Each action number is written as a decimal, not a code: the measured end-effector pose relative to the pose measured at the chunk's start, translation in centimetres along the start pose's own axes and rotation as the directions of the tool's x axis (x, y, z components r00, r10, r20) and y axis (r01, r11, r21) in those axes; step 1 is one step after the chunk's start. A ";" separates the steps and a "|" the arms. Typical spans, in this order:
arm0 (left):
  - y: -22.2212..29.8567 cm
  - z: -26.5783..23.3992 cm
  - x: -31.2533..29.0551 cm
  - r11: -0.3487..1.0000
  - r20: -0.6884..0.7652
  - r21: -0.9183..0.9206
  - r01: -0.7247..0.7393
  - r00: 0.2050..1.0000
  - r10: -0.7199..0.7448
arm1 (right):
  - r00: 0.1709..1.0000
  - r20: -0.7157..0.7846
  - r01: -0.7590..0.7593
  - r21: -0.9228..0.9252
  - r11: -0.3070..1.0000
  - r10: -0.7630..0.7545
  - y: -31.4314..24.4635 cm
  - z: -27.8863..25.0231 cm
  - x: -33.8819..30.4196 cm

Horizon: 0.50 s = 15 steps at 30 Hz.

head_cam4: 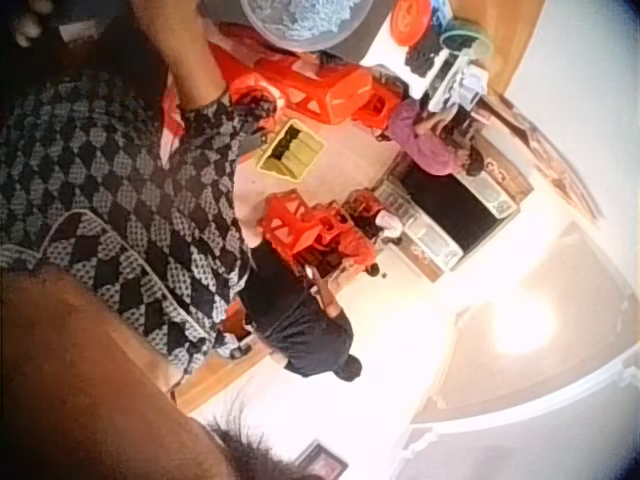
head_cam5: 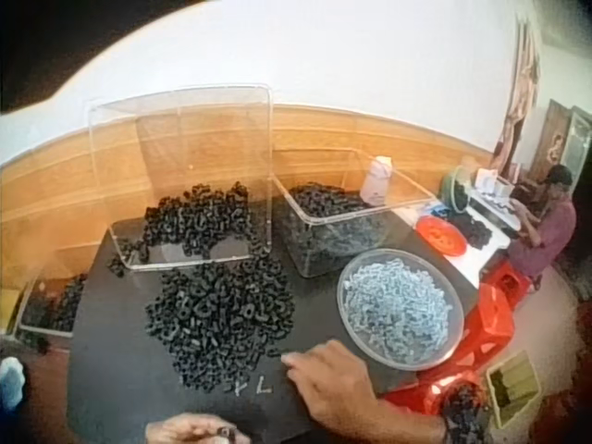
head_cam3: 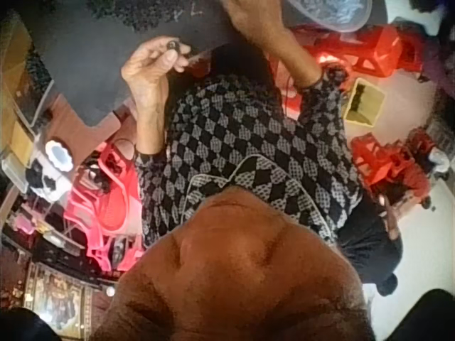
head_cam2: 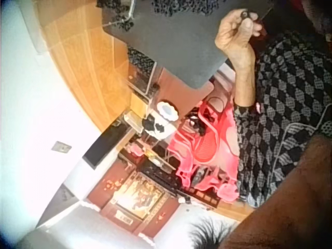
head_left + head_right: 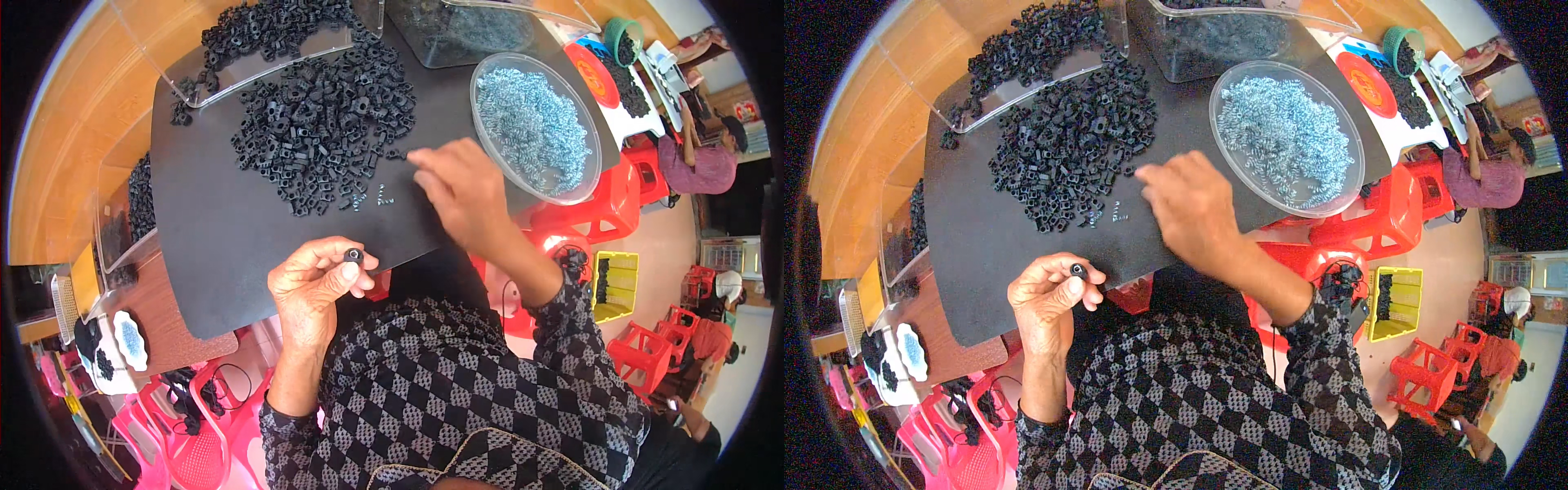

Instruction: Assembling small black plastic parts by inserting tiny metal pins into them.

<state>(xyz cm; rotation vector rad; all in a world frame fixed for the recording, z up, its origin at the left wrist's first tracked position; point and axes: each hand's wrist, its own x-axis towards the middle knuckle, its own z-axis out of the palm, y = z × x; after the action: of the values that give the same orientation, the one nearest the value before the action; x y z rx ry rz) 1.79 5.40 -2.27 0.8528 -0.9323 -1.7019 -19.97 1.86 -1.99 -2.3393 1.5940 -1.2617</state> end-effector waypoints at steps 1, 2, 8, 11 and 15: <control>0.0 0.1 0.1 1.000 0.006 -0.002 0.000 1.000 0.000 | 1.000 0.010 -0.010 -0.049 0.999 0.011 0.7 -0.2 0.4; 0.0 0.1 0.2 1.000 0.002 0.005 -0.003 1.000 0.003 | 0.999 0.042 -0.008 -0.096 0.995 0.012 1.0 -0.1 0.7; -0.2 0.1 0.4 1.000 -0.020 0.024 0.013 1.000 -0.012 | 0.983 0.174 0.103 -0.296 0.950 -0.052 2.1 1.3 1.7; -0.1 0.1 0.3 1.000 -0.026 0.023 0.015 1.000 -0.014 | 0.982 0.180 0.106 -0.317 0.943 -0.050 1.9 1.3 1.4; 0.2 0.3 0.1 0.998 -0.044 0.047 0.040 0.998 -0.038 | 0.993 0.092 0.084 -0.079 0.993 -0.077 0.9 0.5 0.9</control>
<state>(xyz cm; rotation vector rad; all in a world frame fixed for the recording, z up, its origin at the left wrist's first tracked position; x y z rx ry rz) 1.61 5.34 -2.02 0.9410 -0.9364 -1.6936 -20.22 0.58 -2.19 -2.4948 1.5690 -1.1089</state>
